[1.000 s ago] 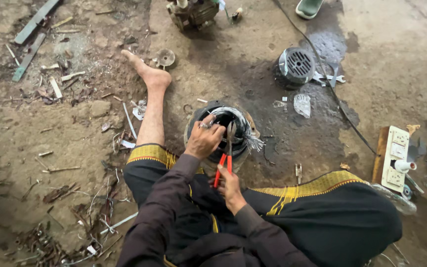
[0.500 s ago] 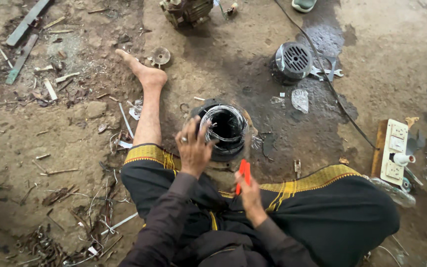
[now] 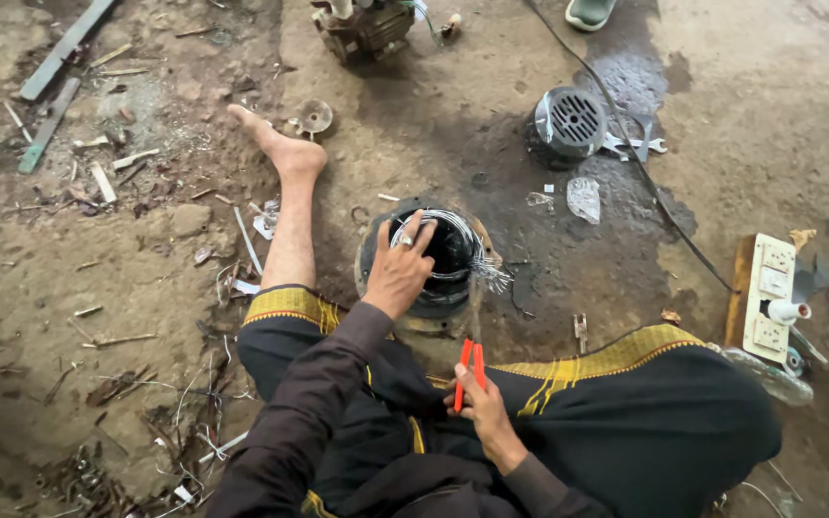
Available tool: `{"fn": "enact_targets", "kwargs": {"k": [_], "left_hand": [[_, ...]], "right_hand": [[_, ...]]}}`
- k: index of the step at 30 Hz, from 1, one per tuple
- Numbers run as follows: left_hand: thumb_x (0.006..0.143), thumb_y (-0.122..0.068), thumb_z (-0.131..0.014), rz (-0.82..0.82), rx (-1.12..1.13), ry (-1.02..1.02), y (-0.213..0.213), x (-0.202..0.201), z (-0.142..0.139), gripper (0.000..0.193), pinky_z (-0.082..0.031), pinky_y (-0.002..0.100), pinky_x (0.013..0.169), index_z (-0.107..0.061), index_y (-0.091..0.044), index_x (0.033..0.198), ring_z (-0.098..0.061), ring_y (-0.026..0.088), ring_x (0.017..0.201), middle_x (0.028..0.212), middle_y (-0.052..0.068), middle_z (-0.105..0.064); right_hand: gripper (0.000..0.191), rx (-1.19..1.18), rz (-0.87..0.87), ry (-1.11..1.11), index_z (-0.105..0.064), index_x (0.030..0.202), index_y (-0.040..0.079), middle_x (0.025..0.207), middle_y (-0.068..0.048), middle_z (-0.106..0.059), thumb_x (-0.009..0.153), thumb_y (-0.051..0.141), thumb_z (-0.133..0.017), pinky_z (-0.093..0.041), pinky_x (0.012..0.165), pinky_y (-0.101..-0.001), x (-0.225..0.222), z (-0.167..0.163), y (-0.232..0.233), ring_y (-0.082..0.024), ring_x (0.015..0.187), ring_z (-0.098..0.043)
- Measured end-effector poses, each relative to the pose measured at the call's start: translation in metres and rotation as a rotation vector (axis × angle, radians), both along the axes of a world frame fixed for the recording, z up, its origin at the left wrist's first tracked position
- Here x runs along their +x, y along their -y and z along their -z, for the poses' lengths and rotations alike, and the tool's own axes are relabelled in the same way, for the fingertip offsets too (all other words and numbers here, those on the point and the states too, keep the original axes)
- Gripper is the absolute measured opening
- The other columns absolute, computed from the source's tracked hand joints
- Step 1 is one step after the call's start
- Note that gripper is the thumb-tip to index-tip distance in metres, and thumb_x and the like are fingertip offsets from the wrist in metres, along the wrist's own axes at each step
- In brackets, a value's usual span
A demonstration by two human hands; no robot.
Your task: The person sits on the floor and uses pliers to repeatedly pull and adjust wires inside a cylindrical motor housing. The person manipulates the wire bundle with both hands, occasionally repositioning the pliers to grip different sections of the wire.
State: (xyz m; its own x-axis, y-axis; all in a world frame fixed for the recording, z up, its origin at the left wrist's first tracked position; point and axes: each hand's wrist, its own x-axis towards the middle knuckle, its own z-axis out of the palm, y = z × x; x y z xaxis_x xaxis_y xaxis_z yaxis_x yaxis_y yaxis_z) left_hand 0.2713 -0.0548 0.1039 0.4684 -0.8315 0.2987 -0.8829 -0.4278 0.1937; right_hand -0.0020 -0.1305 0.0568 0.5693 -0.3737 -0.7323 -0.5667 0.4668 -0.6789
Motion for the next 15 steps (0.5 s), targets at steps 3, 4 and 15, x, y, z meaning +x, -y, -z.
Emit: {"fn": "enact_targets", "kwargs": {"k": [3, 4, 15], "left_hand": [[0.086, -0.021, -0.061, -0.069, 0.087, 0.055, 0.012, 0.0, 0.001, 0.021, -0.021, 0.071, 0.113, -0.079, -0.01, 0.082, -0.031, 0.035, 0.15, 0.146, 0.014, -0.056], [0.086, -0.021, -0.06, -0.077, 0.132, 0.071, 0.015, -0.003, 0.001, 0.022, -0.02, 0.071, 0.113, -0.079, -0.01, 0.084, -0.029, 0.035, 0.151, 0.146, 0.014, -0.055], [0.089, -0.023, -0.051, -0.057, 0.231, 0.559, 0.022, 0.001, -0.002, 0.044, -0.014, 0.065, 0.122, -0.073, -0.005, 0.124, -0.021, 0.027, 0.155, 0.153, 0.008, -0.048]], "right_hand": [[0.051, 0.028, -0.078, 0.004, -0.065, 0.105, 0.005, 0.093, -0.008, -0.067, 0.091, 0.053, -0.062, -0.057, 0.072, -0.0342, -0.004, -0.004, -0.001, -0.019, 0.081, -0.068], [0.051, 0.034, -0.094, -0.016, -0.066, 0.106, 0.005, 0.094, -0.007, -0.067, 0.091, 0.054, -0.062, -0.057, 0.072, -0.0344, -0.004, -0.004, -0.001, -0.019, 0.082, -0.068], [0.067, 0.117, -0.164, -0.124, -0.063, 0.115, 0.002, 0.1, -0.011, -0.067, 0.086, 0.063, -0.061, -0.059, 0.073, -0.0402, 0.01, -0.015, 0.004, -0.024, 0.085, -0.07]]}}
